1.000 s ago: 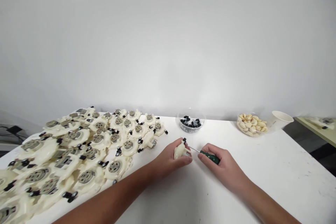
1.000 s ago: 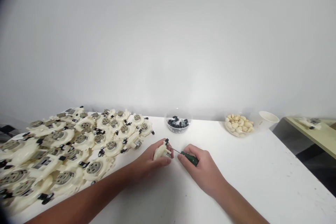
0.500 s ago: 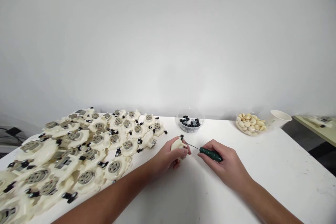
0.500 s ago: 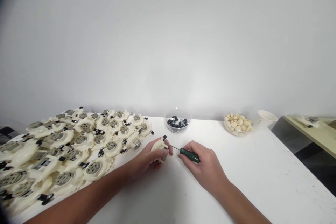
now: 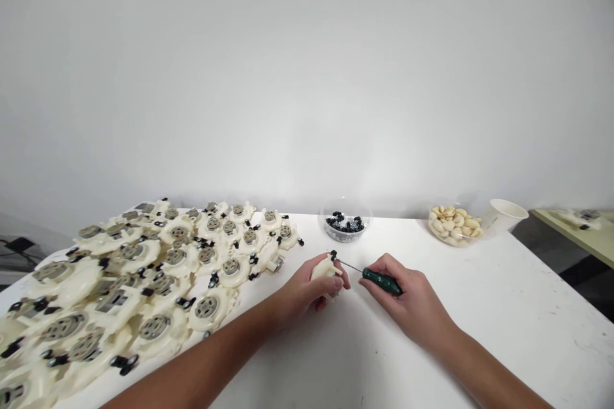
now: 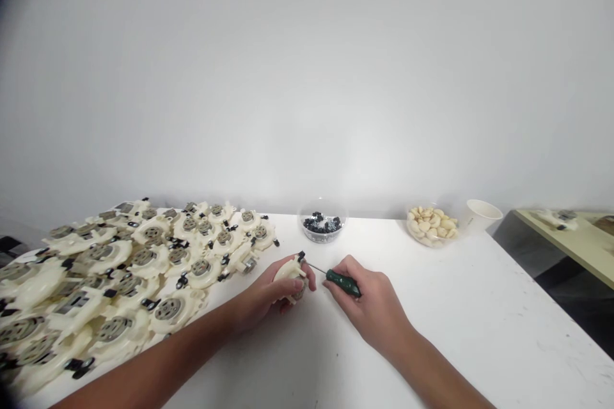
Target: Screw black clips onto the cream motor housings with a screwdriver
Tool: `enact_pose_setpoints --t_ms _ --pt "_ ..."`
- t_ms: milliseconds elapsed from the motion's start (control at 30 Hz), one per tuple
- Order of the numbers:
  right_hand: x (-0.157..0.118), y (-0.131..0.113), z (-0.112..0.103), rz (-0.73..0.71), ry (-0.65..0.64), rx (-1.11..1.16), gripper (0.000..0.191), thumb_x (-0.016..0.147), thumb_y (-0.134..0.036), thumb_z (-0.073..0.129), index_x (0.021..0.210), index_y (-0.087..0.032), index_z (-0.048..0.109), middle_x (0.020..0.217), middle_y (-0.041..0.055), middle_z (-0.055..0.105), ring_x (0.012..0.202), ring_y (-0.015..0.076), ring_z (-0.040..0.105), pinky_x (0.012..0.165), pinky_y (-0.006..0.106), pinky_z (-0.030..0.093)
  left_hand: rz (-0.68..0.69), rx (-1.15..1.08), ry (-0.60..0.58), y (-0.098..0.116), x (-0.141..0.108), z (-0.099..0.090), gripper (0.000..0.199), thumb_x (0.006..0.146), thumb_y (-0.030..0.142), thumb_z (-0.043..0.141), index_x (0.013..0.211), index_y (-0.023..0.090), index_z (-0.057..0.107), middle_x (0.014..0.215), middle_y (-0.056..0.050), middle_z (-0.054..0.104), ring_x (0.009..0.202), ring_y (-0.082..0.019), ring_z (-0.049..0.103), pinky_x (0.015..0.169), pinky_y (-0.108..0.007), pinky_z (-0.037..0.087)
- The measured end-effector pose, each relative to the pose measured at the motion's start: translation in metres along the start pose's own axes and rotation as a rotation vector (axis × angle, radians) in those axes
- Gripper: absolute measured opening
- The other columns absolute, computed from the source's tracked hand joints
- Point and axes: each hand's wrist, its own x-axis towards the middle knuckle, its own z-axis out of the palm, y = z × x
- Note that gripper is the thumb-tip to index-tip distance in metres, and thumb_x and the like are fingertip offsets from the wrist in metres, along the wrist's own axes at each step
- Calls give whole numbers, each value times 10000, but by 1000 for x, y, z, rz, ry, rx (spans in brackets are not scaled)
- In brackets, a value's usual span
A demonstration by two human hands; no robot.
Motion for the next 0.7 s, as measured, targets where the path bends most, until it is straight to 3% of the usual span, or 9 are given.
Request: enact_pose_setpoints --t_ms 200,400,700 --pt "1 2 -3 -141 25 -119 120 1014 -359 561 1008 -255 620 806 -17 677 651 146 585 593 249 405 -35 -6 31 2 0 2 240 832 350 632 953 144 599 845 -27 604 575 -93 417 486 -216 312" --pt "0 -2 -1 -384 117 -399 183 1050 -238 462 979 -225 630 719 -6 605 577 142 495 568 271 318 -74 -15 79 5 2 9 281 819 389 649 951 159 558 888 -45 627 598 -99 416 501 -228 271" --pt "-2 -5 -3 -332 77 -381 144 1046 -303 499 988 -232 610 737 -5 658 571 142 544 567 264 332 -95 74 41 5 1 4 241 843 370 640 956 162 594 872 -27 630 655 -120 464 565 -232 314"
